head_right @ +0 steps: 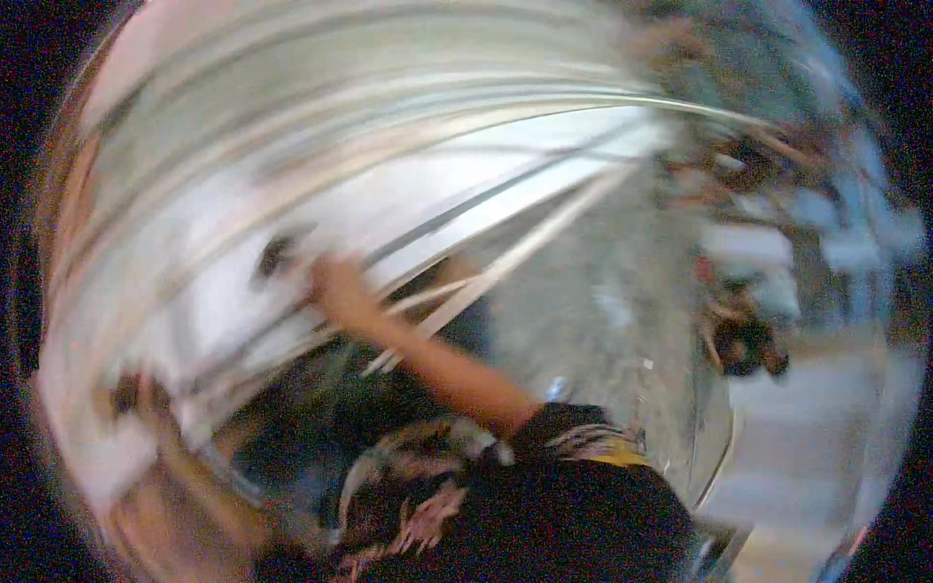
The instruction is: The person uses a chisel and a hammer to shape or strip a piece of wood on a stack of boards.
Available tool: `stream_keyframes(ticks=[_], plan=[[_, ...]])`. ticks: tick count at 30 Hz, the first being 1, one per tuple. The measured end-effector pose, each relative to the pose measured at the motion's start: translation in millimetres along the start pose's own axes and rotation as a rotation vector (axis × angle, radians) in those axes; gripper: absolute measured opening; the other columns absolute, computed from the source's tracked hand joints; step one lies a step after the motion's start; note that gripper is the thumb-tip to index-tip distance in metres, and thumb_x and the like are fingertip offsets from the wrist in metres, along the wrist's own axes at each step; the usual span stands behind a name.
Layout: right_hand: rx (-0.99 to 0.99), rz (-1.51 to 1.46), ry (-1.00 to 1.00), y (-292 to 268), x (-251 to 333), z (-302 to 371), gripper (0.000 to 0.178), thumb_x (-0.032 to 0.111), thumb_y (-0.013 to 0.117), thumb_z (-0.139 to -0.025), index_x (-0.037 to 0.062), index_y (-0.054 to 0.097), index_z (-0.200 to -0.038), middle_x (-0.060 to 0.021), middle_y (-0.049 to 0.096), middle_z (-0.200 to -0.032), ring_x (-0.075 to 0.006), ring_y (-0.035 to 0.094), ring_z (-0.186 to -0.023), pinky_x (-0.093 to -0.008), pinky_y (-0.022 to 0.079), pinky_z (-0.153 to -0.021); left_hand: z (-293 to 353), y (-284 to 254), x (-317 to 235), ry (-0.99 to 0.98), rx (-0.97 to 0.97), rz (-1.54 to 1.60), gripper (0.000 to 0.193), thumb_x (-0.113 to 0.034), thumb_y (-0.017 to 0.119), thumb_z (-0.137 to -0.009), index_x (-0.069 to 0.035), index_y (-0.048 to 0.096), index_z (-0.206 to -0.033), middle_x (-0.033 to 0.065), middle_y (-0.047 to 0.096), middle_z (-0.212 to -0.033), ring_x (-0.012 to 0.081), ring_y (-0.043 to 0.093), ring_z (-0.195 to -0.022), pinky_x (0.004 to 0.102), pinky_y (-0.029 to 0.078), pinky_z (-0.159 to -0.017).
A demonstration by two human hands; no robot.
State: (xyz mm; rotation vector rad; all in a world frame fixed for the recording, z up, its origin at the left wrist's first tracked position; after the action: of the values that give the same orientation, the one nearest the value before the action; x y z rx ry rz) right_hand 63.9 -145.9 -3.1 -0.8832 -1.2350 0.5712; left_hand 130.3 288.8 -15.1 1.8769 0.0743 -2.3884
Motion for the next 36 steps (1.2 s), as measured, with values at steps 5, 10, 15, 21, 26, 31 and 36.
stream_keyframes(ticks=[5,10,15,21,26,31,36], plan=[[-0.072,-0.08,-0.116,-34,28,13,0.035,0.032,0.08,-0.069,0.0068,0.056,-0.066,-0.0124,0.057,-0.086,-0.0335,0.057,-0.084,-0.0442,0.041,-0.08,33,103,-72,0.628,0.066,-0.44,0.016,-0.009,0.067,-0.087,-0.001,0.055,-0.094,0.0033,0.048,-0.085,0.0161,0.045,-0.073,0.0292,0.041,-0.066],[-0.121,-0.093,-0.144,-48,19,18,0.037,0.036,0.08,-0.07,0.0058,0.059,-0.07,-0.0125,0.058,-0.089,-0.0338,0.057,-0.087,-0.0446,0.041,-0.082,99,236,-96,0.822,0.374,-0.763,0.016,-0.003,0.067,-0.068,-0.002,0.051,-0.072,0.0174,0.052,-0.061,0.0366,0.053,-0.058,0.0397,0.043,-0.057],[-0.113,-0.068,-0.192,-39,25,22,0.037,0.035,0.08,-0.069,0.0048,0.061,-0.077,-0.0129,0.059,-0.09,-0.0331,0.059,-0.086,-0.0439,0.042,-0.079,129,271,-46,0.817,0.489,-1.042,0.031,-0.031,0.075,-0.067,-0.006,0.056,-0.07,0.0174,0.061,-0.065,0.0403,0.063,-0.064,0.0494,0.047,-0.059],[-0.157,-0.136,-0.22,-70,35,28,0.036,0.038,0.079,-0.071,0.0069,0.061,-0.072,-0.0111,0.059,-0.086,-0.0316,0.059,-0.086,-0.0425,0.041,-0.08,120,256,-75,0.888,0.338,-0.919,0.034,-0.034,0.073,-0.07,-0.007,0.053,-0.067,0.0162,0.056,-0.06,0.0394,0.059,-0.057,0.0474,0.044,-0.052],[-0.148,-0.064,-0.272,-62,37,22,0.036,0.04,0.079,-0.072,0.0089,0.061,-0.072,-0.01,0.059,-0.086,-0.0303,0.059,-0.086,-0.0418,0.041,-0.081,121,244,-101,0.821,0.232,-0.832,0.032,-0.025,0.072,-0.067,-0.002,0.049,-0.067,0.0176,0.051,-0.057,0.04,0.053,-0.053,0.0443,0.042,-0.051],[-0.075,-0.078,-0.195,-59,33,23,0.035,0.04,0.078,-0.072,0.0089,0.062,-0.074,-0.0104,0.059,-0.088,-0.0302,0.06,-0.088,-0.0426,0.041,-0.083,105,223,-116,0.8,0.235,-0.572,0.025,-0.015,0.074,-0.067,-0.001,0.054,-0.071,0.014,0.053,-0.058,0.0296,0.057,-0.055,0.0406,0.045,-0.056],[-0.028,-0.039,-0.158,-43,32,17,0.037,0.041,0.078,-0.073,0.0074,0.063,-0.076,-0.011,0.06,-0.088,-0.0311,0.06,-0.088,-0.0428,0.04,-0.083,39,130,-70,0.558,-0.189,-0.48,0.045,-0.011,0.084,-0.073,0.008,0.058,-0.104,0.0165,0.062,-0.095,0.0241,0.062,-0.086,0.0358,0.05,-0.078]])
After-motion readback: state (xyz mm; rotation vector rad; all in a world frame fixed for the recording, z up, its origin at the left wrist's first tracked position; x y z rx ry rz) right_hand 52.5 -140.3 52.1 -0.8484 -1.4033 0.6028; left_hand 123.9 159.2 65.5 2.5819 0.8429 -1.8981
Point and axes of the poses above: each hand's wrist, its own z-axis away from the middle knuckle, its own y-axis out of the palm, x = y × z, the point moved 10 cm from there along -z, towards the middle knuckle
